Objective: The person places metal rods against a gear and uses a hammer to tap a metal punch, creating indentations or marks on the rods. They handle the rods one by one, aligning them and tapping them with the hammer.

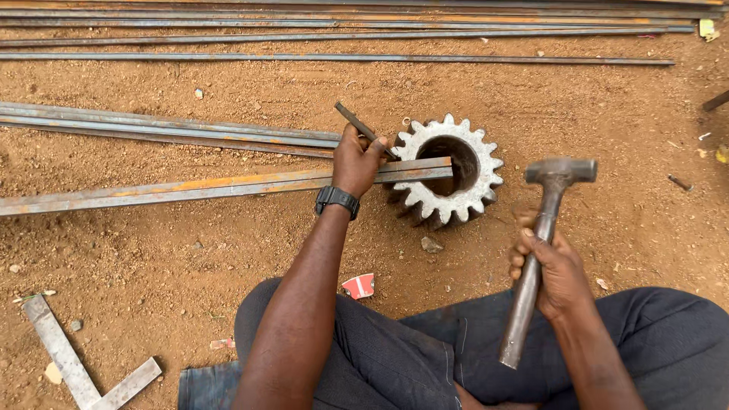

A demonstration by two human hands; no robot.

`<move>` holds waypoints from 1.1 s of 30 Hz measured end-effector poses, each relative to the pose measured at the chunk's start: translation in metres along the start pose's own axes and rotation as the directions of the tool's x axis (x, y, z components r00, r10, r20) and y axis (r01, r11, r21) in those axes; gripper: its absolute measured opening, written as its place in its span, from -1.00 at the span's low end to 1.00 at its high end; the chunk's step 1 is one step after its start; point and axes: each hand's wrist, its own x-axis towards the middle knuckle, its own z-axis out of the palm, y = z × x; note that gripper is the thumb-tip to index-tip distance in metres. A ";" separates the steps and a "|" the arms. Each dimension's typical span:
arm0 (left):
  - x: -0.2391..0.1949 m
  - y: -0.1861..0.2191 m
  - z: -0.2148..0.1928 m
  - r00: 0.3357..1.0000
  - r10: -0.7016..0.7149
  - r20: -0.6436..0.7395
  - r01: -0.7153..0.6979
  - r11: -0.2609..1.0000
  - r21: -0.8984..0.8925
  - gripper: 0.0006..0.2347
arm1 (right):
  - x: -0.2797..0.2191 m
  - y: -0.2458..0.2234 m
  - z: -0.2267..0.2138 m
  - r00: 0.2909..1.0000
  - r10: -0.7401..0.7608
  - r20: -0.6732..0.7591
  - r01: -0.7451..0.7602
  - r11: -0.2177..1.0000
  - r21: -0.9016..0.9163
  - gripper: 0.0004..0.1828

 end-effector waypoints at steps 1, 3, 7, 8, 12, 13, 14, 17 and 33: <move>0.001 0.000 0.002 1.000 -0.018 0.012 0.018 1.000 0.009 -0.83 | 0.002 -0.007 0.004 0.999 0.001 0.038 0.000 1.000 -0.022 -0.59; 0.001 0.001 0.004 0.999 -0.020 0.040 0.019 0.999 0.030 -0.84 | 0.008 -0.014 0.010 1.000 0.003 -0.008 -0.006 0.929 -0.370 -0.64; 0.000 0.002 0.005 0.997 -0.020 0.074 0.014 0.997 0.078 -0.86 | 0.022 -0.004 0.015 0.997 0.038 -0.066 -0.076 0.592 -0.802 -0.70; 0.000 0.001 0.005 0.996 -0.039 0.077 0.031 0.995 0.092 -0.87 | 0.025 0.002 0.015 0.995 0.059 -0.075 -0.095 0.596 -0.798 -0.70; 0.000 0.001 0.005 0.991 -0.108 0.083 0.100 0.991 0.092 -0.84 | 0.030 0.023 0.011 0.993 0.091 -0.080 -0.120 0.635 -0.763 -0.71; 0.000 0.002 0.004 0.992 -0.090 0.089 0.084 0.994 0.071 -0.84 | 0.032 0.025 0.011 0.994 0.082 -0.070 -0.107 0.650 -0.752 -0.71; 0.001 0.002 0.003 0.993 -0.072 0.095 0.068 0.997 0.049 -0.83 | 0.034 0.026 0.011 0.994 0.092 -0.058 -0.105 0.665 -0.740 -0.70; 0.002 0.000 0.003 0.993 -0.032 0.118 0.029 0.999 0.023 -0.85 | 0.039 0.027 0.006 0.994 0.105 -0.043 -0.104 0.696 -0.711 -0.69; 0.001 -0.006 0.004 0.993 -0.030 0.111 0.028 0.999 0.019 -0.82 | 0.042 0.031 0.003 0.990 0.129 -0.061 -0.134 0.706 -0.695 -0.67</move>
